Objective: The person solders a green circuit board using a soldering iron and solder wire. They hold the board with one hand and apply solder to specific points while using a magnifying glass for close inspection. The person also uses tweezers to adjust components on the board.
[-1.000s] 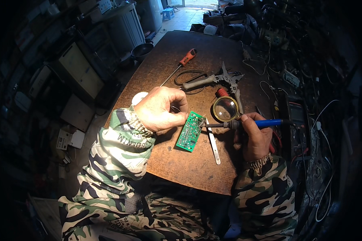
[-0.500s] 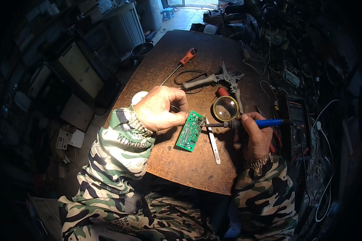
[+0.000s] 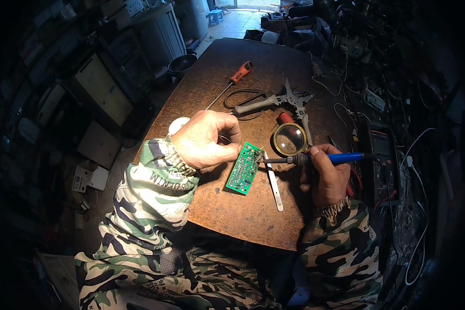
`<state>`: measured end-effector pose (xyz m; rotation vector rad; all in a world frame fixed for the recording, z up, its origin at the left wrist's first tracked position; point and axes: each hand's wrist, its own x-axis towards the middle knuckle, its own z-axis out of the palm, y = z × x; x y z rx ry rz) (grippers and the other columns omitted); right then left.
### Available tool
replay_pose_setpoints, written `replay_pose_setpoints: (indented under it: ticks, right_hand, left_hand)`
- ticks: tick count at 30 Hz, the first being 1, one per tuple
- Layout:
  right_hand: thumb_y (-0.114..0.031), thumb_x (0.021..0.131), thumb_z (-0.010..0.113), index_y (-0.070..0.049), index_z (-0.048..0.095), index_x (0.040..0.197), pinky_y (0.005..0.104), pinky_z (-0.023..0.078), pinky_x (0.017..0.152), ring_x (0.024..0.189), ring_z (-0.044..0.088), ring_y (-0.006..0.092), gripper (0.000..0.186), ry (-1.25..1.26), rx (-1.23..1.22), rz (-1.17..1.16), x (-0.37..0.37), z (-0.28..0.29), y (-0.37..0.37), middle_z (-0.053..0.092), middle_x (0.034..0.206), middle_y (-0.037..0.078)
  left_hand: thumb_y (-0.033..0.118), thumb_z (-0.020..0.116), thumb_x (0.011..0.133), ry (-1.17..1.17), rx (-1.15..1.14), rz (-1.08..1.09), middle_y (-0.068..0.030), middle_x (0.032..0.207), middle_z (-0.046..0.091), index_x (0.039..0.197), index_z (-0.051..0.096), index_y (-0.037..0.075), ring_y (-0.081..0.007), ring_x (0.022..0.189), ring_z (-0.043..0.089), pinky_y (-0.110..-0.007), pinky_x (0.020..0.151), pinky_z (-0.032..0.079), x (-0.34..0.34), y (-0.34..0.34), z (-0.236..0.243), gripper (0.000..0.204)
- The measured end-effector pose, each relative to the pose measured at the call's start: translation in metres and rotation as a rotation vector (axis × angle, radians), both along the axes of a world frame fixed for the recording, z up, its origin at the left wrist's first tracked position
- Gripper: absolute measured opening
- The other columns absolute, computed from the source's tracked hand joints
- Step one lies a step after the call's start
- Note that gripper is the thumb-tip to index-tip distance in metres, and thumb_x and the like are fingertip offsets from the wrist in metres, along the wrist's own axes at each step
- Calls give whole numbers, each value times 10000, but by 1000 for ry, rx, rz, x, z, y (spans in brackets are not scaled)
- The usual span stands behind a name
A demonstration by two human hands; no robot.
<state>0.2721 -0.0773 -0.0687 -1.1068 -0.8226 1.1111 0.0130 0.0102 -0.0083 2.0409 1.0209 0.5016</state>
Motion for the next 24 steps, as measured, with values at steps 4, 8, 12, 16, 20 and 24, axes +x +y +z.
replay_pose_setpoints:
  ticks: [4,8,12,16,20,24]
  right_hand:
    - [-211,922,678,-4,623,897,249,417,391,461,556,132,216,0,24,-30,-2,-1,1,634,692,69]
    - [-190,914,699,34,656,931,259,474,507,581,582,109,229,31,-19,28,2,3,-2,657,748,56]
    - [-184,913,698,31,653,926,261,478,501,579,594,119,219,35,-10,16,4,2,-2,671,759,73]
    - [-178,916,693,30,650,920,263,480,494,579,601,126,213,50,9,32,3,3,-1,683,769,88]
    - [-176,918,690,33,649,919,266,483,488,571,601,129,213,48,16,26,4,1,0,686,766,94]
    - [-175,920,687,32,649,912,264,482,485,562,600,130,210,47,14,23,4,1,0,686,763,96]
  left_hand:
    - [46,718,799,10,1,6,-33,803,692,835,684,24,-109,764,650,-281,703,523,1,-1,2,53]
    - [46,717,800,-6,8,-1,-35,802,692,836,685,20,-106,764,649,-278,699,522,0,-1,1,55]
    - [41,714,802,-10,0,-6,-36,800,693,837,685,18,-104,764,648,-273,697,523,2,0,0,52]
    - [133,771,788,-47,10,12,-101,783,708,799,681,-4,-181,745,695,-328,692,540,-2,0,-2,164]
    - [133,774,785,-42,24,-1,-94,784,710,803,687,4,-177,745,696,-330,694,542,0,3,-6,156]
    - [65,740,799,-15,41,-27,-61,806,693,820,675,9,-138,768,671,-297,709,533,1,-1,0,89]
